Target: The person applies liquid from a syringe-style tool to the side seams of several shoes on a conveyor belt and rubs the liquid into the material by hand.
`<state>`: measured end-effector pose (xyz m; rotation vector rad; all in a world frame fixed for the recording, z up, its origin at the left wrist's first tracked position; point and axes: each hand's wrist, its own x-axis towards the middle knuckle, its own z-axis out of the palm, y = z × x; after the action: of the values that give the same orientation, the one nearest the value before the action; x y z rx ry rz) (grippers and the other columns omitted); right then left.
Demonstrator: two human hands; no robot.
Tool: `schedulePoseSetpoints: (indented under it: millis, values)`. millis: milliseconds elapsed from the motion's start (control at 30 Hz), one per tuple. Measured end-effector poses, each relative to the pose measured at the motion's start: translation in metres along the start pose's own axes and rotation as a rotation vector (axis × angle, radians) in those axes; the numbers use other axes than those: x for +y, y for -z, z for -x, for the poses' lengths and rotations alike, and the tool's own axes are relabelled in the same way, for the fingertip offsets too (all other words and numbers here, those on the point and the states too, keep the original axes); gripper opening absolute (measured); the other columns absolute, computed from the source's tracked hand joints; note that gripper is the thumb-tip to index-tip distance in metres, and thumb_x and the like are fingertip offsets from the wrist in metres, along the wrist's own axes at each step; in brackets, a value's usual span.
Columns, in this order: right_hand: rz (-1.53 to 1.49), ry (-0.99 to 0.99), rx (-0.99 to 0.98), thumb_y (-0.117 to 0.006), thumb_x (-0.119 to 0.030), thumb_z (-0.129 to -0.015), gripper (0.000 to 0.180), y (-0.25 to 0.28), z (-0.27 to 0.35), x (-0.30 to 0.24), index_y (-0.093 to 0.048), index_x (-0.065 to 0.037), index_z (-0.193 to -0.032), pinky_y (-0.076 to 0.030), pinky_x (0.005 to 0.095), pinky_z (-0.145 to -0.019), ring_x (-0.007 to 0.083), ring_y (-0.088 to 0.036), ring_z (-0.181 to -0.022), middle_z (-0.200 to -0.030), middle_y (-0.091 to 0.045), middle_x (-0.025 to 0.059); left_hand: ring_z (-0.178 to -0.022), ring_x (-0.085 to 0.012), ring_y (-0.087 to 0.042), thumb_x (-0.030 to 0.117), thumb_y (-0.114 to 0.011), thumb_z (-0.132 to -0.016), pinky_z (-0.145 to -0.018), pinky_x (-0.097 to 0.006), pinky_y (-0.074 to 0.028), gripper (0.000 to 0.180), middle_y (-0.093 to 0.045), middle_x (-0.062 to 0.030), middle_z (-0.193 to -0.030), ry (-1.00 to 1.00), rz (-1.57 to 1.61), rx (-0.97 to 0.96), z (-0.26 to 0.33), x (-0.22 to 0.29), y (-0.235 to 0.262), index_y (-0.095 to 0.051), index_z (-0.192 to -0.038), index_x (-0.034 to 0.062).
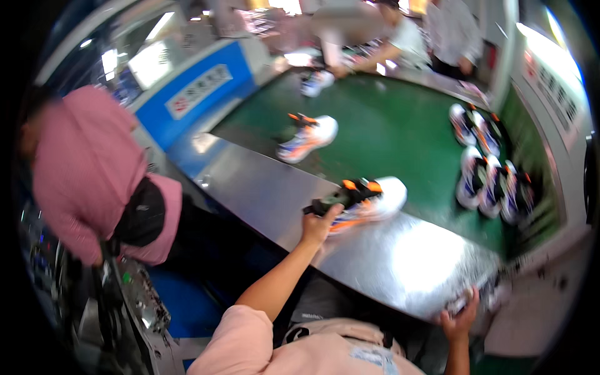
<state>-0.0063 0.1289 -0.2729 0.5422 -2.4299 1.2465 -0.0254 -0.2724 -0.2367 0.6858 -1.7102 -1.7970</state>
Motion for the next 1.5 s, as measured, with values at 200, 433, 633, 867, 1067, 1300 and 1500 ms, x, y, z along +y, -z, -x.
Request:
schedulePoseSetpoints:
  millis: [200,433,633,867,1067,1300,1500]
  values:
    - [-0.278,-0.300,-0.257,-0.075,-0.036,-0.065,0.088,-0.016,-0.024,-0.026,-0.028,-0.003,-0.132,-0.044,0.0324,-0.077,0.0199,-0.052,-0.088,-0.103,-0.051,0.0124,-0.095,-0.0233,-0.051,0.025,-0.078,-0.063,-0.085,-0.035,-0.040,0.054,-0.054,-0.0106,-0.104,-0.257,-0.304,-0.407,0.082,0.012,0.020,-0.056,-0.107,0.0022]
    - [-0.627,-0.632,-0.336,-0.076,-0.031,-0.068,0.082,0.036,0.008,-0.075,-0.028,-0.008,-0.131,-0.043,0.0261,-0.072,0.0110,-0.049,-0.084,-0.101,-0.050,0.0054,-0.114,-0.0363,-0.045,0.025,-0.084,-0.046,-0.094,-0.043,-0.038,0.088,-0.045,-0.0177,-0.125,-0.986,-0.722,-0.769,0.025,0.103,-0.018,-0.048,-0.124,0.0059]
    - [-0.812,-0.694,-0.300,-0.077,-0.027,-0.066,0.083,0.035,-0.004,-0.079,-0.028,-0.009,-0.131,-0.043,0.0252,-0.075,0.0113,-0.048,-0.089,-0.104,-0.048,0.0056,-0.083,-0.0330,-0.060,0.021,-0.083,-0.034,-0.074,-0.037,-0.047,0.066,-0.064,-0.0125,-0.088,-0.813,-1.162,-1.338,0.005,0.121,-0.075,-0.063,-0.095,0.0044]
    - [-0.531,-0.770,-0.403,-0.077,-0.022,-0.061,0.086,0.050,-0.006,-0.072,-0.027,-0.009,-0.131,-0.044,0.0239,-0.070,0.0109,-0.049,-0.085,-0.100,-0.049,0.0051,-0.081,-0.0301,-0.062,0.006,-0.065,-0.064,-0.073,-0.037,-0.051,0.028,-0.061,-0.0146,-0.086,-1.186,-0.810,-0.937,0.084,0.093,-0.038,-0.063,-0.092,0.0018]
    - [-0.801,-0.738,-0.400,-0.069,-0.054,-0.053,0.100,0.093,-0.051,-0.128,-0.027,-0.003,-0.128,-0.038,0.0167,-0.055,0.0073,-0.046,-0.067,-0.091,-0.052,0.0100,-0.097,-0.0232,-0.062,0.008,-0.063,-0.076,-0.088,-0.034,-0.047,0.024,-0.064,-0.0114,-0.101,-1.114,-0.780,-0.820,0.141,0.087,-0.013,-0.064,-0.101,0.0094]
    - [-1.531,-0.721,-0.895,-0.059,-0.080,-0.053,0.119,0.003,-0.157,-0.181,-0.020,0.000,-0.131,-0.036,0.0186,-0.045,0.0095,-0.041,-0.056,-0.087,-0.051,0.0154,-0.097,-0.0211,-0.062,0.009,-0.050,-0.083,-0.090,-0.032,-0.046,0.017,-0.065,-0.0094,-0.100,-1.152,-0.698,-0.754,0.141,0.065,-0.006,-0.063,-0.093,0.0036]
    - [-1.614,-1.086,-0.987,-0.048,-0.089,-0.052,0.132,-0.028,-0.186,-0.196,-0.002,-0.003,-0.141,-0.028,0.0203,-0.055,0.0147,-0.038,-0.077,-0.117,-0.039,0.0245,-0.096,-0.0196,-0.061,0.011,-0.051,-0.081,-0.090,-0.032,-0.046,0.017,-0.065,-0.0072,-0.099,-1.191,-0.630,-0.659,0.147,0.059,-0.017,-0.064,-0.092,0.0060]
